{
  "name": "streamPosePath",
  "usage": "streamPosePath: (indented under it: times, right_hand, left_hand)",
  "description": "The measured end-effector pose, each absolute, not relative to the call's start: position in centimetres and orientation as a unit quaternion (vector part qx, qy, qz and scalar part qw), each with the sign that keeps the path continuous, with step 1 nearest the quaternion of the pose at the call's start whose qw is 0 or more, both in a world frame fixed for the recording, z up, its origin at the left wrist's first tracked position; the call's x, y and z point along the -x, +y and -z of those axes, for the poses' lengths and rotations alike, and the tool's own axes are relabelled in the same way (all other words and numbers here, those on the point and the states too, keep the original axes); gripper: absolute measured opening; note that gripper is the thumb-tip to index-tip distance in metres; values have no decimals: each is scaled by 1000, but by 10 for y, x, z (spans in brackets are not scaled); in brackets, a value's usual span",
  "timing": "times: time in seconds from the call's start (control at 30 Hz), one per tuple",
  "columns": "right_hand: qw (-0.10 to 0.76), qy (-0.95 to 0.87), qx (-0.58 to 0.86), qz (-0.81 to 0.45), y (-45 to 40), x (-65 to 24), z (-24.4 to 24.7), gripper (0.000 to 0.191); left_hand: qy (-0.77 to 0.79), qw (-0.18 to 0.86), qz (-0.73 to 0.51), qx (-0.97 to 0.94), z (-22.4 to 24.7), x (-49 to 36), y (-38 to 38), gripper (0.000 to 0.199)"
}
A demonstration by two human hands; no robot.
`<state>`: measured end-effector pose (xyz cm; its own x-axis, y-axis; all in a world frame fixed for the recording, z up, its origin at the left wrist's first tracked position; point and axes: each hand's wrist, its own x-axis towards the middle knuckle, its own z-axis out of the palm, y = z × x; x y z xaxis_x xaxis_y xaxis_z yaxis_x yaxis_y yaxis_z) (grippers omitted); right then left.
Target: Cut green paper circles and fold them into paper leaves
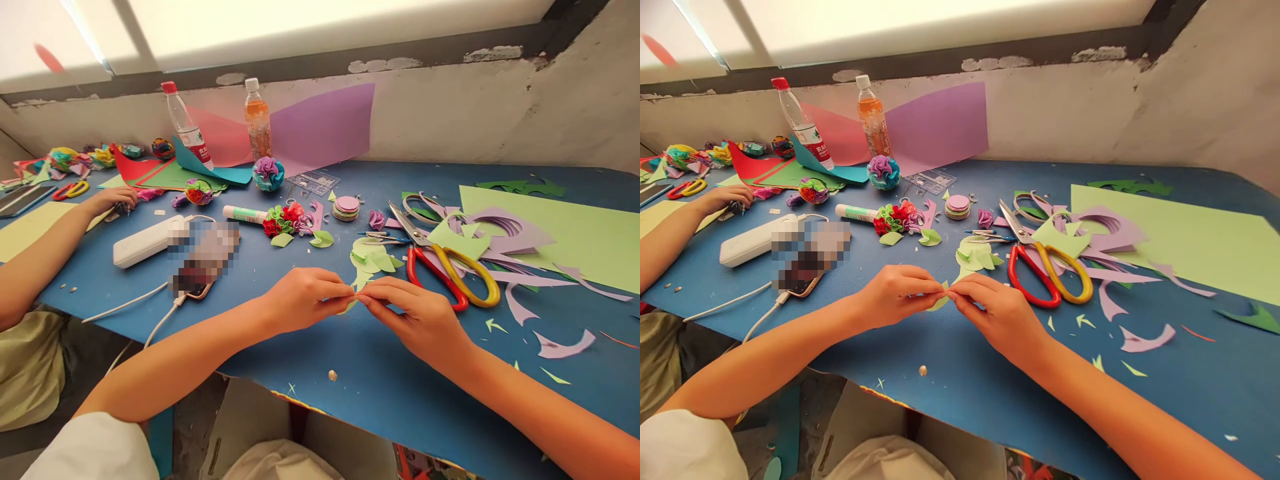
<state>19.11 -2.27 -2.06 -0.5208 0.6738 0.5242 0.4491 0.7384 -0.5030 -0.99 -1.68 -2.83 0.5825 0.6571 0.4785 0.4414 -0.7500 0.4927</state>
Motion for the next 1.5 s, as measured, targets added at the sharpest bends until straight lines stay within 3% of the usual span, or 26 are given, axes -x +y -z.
streamPosePath:
  times: [0.1,0.3,0.4,0.63,0.93,1.23,1.5]
  right_hand:
    - [372,-833,351,-213,-25,-188,19,12]
    - [416,-743,401,-337,-27,-182,17,15]
    - [428,-759,406,-277,-25,-184,16,15]
    - [376,-846,363,-110,-26,-192,17,10]
    - [386,-846,352,-101,-27,-192,15,8]
    - [355,-874,333,0,-22,-196,16,10]
    - [348,-888,298,28,-25,-194,18,8]
  left_hand:
    - [310,172,-360,-863,28,7,-19,27]
    - [340,310,-442,-770,24,2,-21,21]
    - [344,321,-431,-770,22,3,-20,20]
    - [322,244,-420,-813,27,5,-20,19]
    - [313,274,-428,-802,25,7,-20,20]
    - [286,307,-381,-824,25,10,-17,24]
    - [307,255,-431,-809,30,6,-17,19]
